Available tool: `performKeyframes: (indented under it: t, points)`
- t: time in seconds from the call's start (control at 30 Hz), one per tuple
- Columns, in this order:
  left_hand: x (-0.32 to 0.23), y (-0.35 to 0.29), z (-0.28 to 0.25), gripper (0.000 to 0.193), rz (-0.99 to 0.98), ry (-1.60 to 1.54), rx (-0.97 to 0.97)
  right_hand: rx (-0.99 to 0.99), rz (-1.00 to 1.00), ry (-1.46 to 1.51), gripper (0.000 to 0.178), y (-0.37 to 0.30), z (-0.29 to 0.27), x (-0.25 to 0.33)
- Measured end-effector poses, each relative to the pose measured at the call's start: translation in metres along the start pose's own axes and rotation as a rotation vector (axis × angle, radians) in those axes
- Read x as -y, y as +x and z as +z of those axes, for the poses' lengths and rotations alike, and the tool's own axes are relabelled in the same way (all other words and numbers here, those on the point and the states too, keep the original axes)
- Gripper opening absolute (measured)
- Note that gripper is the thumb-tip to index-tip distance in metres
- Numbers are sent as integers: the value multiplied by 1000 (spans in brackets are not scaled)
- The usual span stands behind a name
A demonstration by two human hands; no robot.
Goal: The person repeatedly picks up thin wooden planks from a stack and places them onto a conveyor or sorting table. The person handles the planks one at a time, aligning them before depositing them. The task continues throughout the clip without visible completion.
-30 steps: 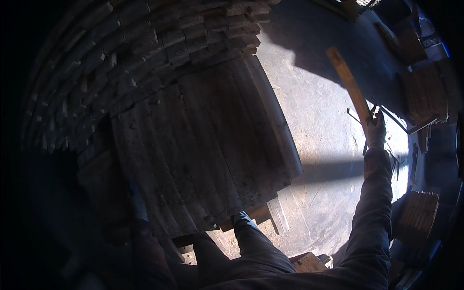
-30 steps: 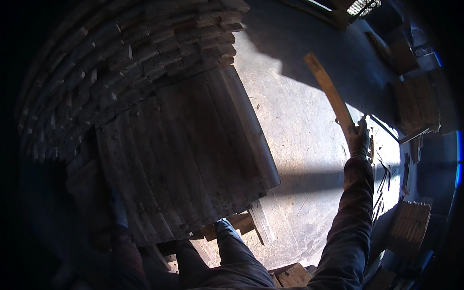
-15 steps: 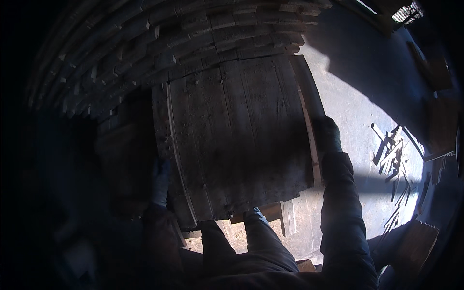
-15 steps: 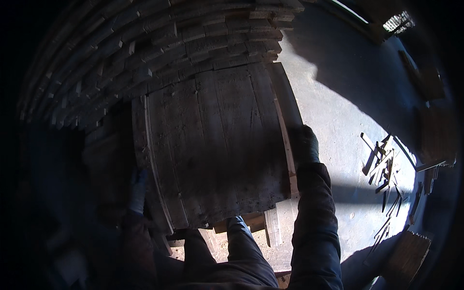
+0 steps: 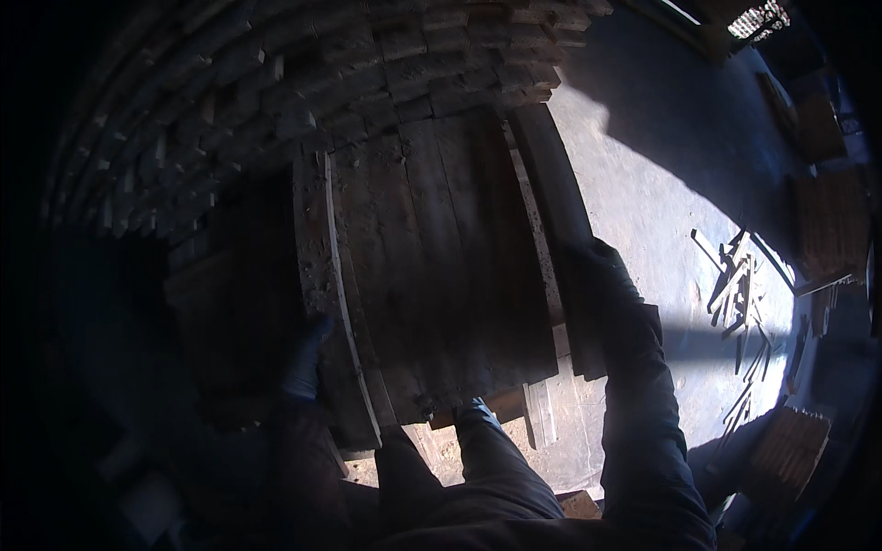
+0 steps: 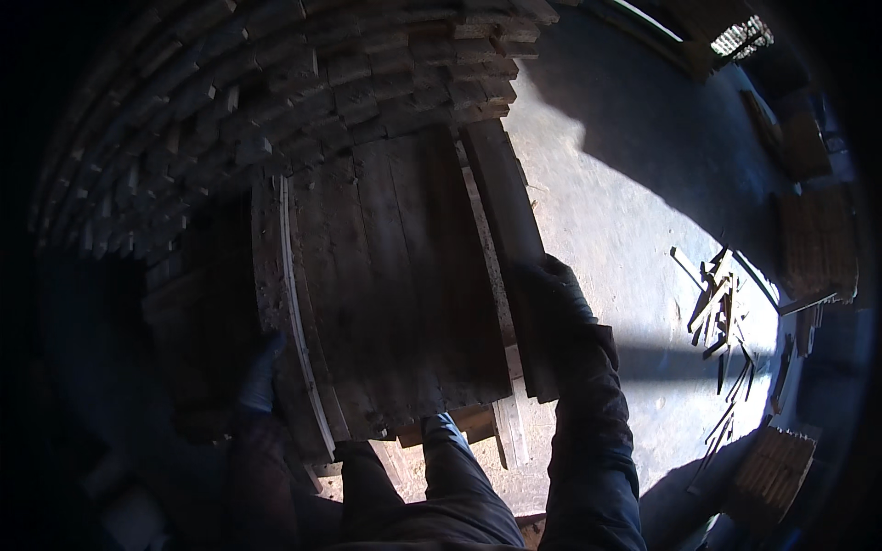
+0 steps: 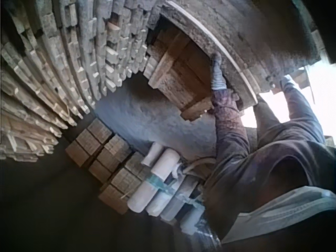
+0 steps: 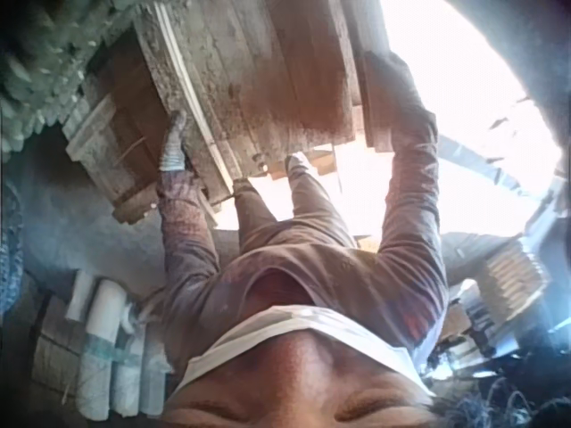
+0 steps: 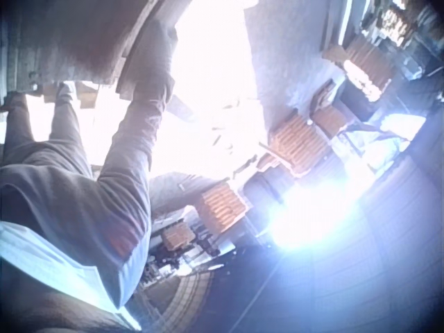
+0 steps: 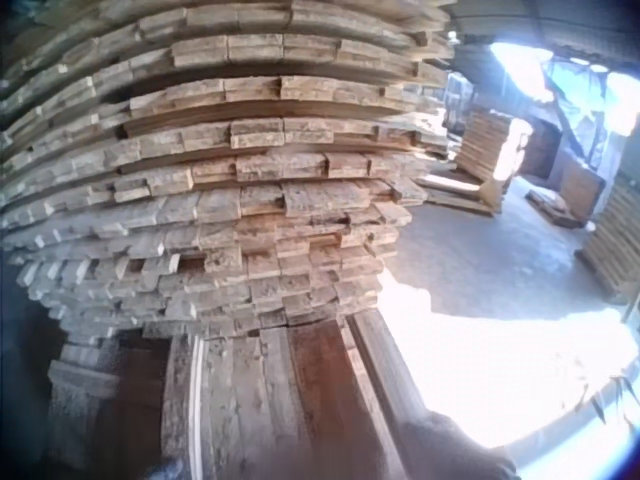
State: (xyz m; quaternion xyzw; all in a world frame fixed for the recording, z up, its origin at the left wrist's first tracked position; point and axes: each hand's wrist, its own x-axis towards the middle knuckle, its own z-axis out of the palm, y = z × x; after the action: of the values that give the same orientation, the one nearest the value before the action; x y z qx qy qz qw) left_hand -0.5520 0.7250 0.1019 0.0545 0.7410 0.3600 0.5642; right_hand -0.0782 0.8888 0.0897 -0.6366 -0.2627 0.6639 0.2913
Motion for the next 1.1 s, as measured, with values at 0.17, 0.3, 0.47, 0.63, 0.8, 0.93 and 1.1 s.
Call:
performKeyframes:
  t: [0.17,0.3,0.47,0.63,0.8,0.93,1.1]
  points:
    - [19,12,-9,44,5,-95,88,161,-32,-93,41,13,9,-21]
    - [33,5,-28,40,76,-84,38,287,132,145,50,34,18,-44]
    - [25,-15,7,41,93,-126,208,283,112,152,58,-2,28,-25]
    - [31,-6,35,46,-75,-276,254,396,50,-60,67,-8,18,-41]
    - [97,62,-15,47,130,175,353,622,46,91,63,31,80,-92]
    - [97,34,-40,46,134,-74,486,342,-61,142,70,51,49,-130]
    - [124,-28,-145,45,247,-439,536,267,-31,65,85,-104,151,-62]
